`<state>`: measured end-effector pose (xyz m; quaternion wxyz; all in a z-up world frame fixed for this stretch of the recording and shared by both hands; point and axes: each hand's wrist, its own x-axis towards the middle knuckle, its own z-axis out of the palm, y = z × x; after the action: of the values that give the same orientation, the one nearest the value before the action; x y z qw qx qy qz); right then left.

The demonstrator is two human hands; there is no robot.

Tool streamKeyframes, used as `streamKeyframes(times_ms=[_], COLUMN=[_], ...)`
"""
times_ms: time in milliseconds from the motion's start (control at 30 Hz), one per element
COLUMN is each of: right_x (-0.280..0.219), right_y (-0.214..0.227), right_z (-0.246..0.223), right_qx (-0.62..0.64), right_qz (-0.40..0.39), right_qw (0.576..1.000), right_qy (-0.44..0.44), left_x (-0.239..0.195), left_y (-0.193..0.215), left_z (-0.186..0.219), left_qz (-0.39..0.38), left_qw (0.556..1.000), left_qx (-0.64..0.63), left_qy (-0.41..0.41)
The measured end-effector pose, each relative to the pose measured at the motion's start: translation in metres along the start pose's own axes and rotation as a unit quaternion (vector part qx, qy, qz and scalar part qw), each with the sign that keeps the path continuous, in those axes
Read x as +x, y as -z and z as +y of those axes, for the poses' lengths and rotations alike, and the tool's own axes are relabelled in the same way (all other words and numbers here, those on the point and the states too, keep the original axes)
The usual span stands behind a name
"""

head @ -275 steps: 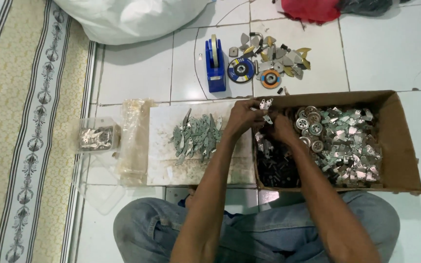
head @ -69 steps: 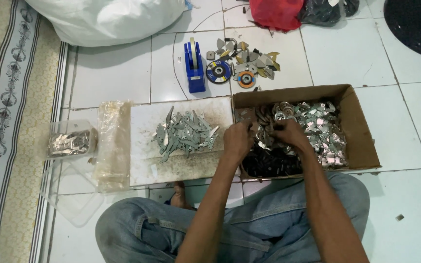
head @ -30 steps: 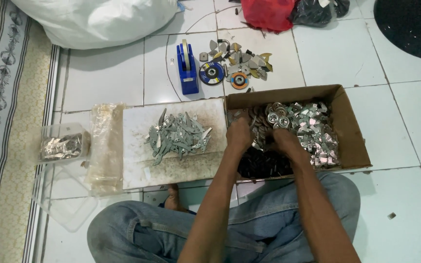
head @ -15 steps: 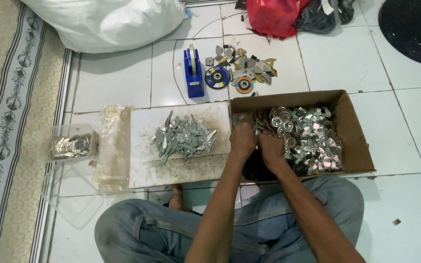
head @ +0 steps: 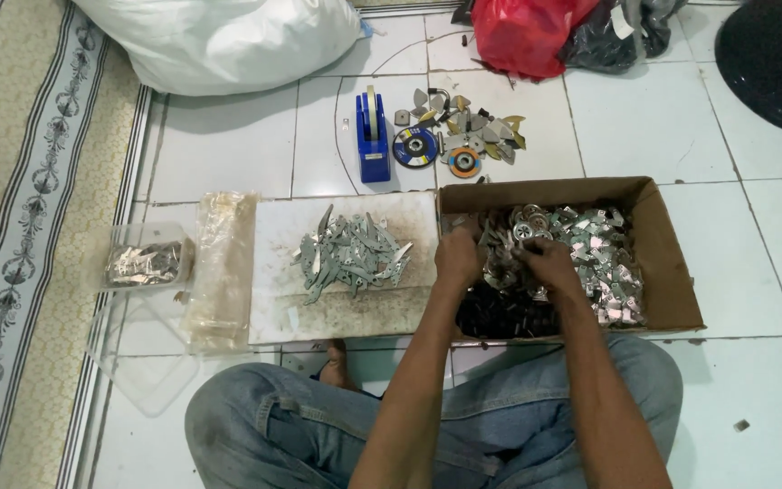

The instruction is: Sorting and arranging small metal components from a cardboard box onto a workspace on the floor.

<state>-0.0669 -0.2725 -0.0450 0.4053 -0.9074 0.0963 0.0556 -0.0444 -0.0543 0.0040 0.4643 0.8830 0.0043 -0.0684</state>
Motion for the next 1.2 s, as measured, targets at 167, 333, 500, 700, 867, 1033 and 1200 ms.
streamKeyframes(times_ms=[167,333,500,700,867,1033,1200], right_x=[-0.016,-0.024,-0.030,-0.020,-0.041,-0.051,-0.038], right_y=[0.009,0.006,-0.010,-0.102,-0.159,-0.126,-0.036], right_z=[-0.051,-0.072,-0.115,-0.168,-0.227,-0.219,-0.168], right_qx=[0.280,0.367,0.351,0.222,0.118,0.091,0.014], right_qz=[0.010,-0.023,-0.041,-0.094,-0.096,-0.046,0.030], right_qw=[0.959,0.927,0.934,0.967,0.980,0.977,0.980], right_qy=[-0.045,-0.075,-0.046,0.084,0.126,0.185,0.194], left_x=[0.004,-0.009,-0.045,-0.066,-0.065,-0.065,-0.073], left_y=[0.017,0.011,0.056,0.140,0.193,0.191,0.188], left_z=[0.008,0.003,0.018,-0.030,-0.073,-0.087,-0.086], left_qz=[-0.022,-0.022,0.016,0.085,0.151,0.148,0.170], left_qw=[0.992,0.967,0.911,0.976,0.976,0.973,0.966], left_qx=[-0.124,-0.246,-0.403,-0.159,0.029,0.081,0.144], left_qy=[0.014,0.063,0.088,0.118,0.156,0.156,0.129])
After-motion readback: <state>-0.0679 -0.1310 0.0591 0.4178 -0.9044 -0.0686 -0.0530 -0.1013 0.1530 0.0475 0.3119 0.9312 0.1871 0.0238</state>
